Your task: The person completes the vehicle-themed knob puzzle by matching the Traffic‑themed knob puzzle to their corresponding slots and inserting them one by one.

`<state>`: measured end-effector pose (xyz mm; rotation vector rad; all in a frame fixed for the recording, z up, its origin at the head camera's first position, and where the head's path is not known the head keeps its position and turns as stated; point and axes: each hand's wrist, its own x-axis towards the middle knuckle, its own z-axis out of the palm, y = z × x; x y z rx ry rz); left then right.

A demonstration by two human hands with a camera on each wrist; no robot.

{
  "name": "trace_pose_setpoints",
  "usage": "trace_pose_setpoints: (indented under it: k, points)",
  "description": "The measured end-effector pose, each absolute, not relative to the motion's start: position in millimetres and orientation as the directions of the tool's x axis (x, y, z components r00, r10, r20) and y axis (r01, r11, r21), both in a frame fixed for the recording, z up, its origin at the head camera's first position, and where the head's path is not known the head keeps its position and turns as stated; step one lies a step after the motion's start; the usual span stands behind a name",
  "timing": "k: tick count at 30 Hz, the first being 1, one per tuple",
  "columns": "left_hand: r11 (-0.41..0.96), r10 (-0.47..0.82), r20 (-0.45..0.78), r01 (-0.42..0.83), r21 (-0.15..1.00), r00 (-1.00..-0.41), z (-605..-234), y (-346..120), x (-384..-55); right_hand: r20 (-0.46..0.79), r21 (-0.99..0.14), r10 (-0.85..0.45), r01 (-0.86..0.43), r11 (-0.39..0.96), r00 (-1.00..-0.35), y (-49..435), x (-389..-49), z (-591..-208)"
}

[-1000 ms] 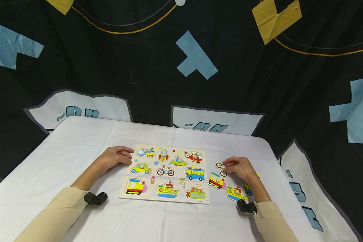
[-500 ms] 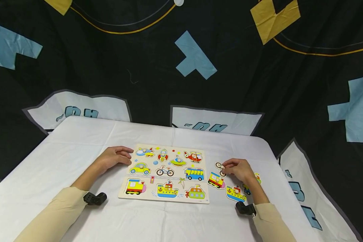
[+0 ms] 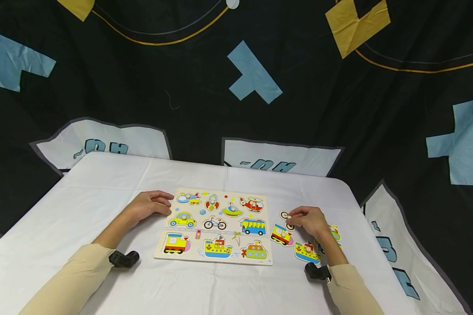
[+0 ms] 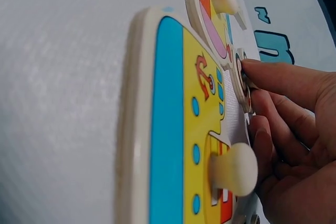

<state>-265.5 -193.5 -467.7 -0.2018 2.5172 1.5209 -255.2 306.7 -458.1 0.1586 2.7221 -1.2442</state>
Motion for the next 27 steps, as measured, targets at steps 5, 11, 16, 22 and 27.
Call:
trace_pose_setpoints:
  k: [5, 11, 16, 22, 27]
  points:
    - [0.458, -0.017, -0.232, -0.213, 0.863, -0.973, -467, -193, -265, -0.173, -0.743, 0.042, 0.158, 0.651, -0.984, 308, -255, -459]
    - [0.463, -0.016, -0.23, -0.212, 0.861, -0.973, -467, -193, -265, -0.169, -0.754, 0.062, 0.17, 0.634, -0.984, 309, -256, -459]
    - [0.468, -0.016, -0.229, -0.209, 0.859, -0.973, -468, -193, -266, -0.177, -0.759, 0.09, 0.194, 0.621, -0.98, 308, -258, -457]
    - [0.463, -0.01, -0.227, -0.206, 0.862, -0.974, -467, -194, -265, -0.187, -0.76, 0.098, 0.207, 0.616, -0.977, 307, -262, -456]
    - [0.46, 0.0, -0.226, -0.201, 0.865, -0.974, -466, -195, -264, -0.179, -0.764, 0.079, 0.189, 0.617, -0.981, 307, -267, -457]
